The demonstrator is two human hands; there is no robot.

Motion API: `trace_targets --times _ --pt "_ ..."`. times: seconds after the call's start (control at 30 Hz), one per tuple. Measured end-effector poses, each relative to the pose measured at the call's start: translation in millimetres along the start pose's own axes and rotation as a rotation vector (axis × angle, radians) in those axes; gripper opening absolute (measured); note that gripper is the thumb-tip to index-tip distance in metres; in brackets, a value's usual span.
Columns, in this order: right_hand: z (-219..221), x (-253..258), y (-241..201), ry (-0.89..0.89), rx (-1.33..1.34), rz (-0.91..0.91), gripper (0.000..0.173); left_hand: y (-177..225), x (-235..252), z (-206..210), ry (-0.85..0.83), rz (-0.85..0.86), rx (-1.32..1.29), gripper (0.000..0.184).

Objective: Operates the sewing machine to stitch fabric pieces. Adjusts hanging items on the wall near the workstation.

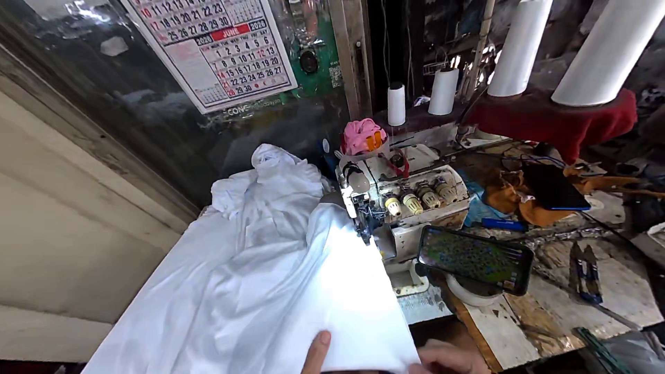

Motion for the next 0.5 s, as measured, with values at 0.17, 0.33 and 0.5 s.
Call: trace_targets --times 0.17,0.33,0.5 --pt "10.3 34.1 -30.9 0.169 -0.021 0.111 0.014 7.8 51.1 -16.9 -0.121 -0.032 0.139 0.033" --pt "11.7 83.0 -46.9 0.188 0.042 0.168 0.020 -5.0 96.7 -61.5 -0.745 -0.212 -0.024 0.076" --pt "17.6 107.6 -55.0 0.221 0.160 0.218 0.019 57.4 95.9 -12.7 -0.473 0.430 0.017 0.042"
Point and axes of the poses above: each hand's wrist, its own x-axis towards the middle knuckle, its own z-axis out of the palm, y = z × x, the point moved 3 cm from there along x, towards the middle knuckle, and after that the axes turned 13 degrees about z, right-handed, at the moved point
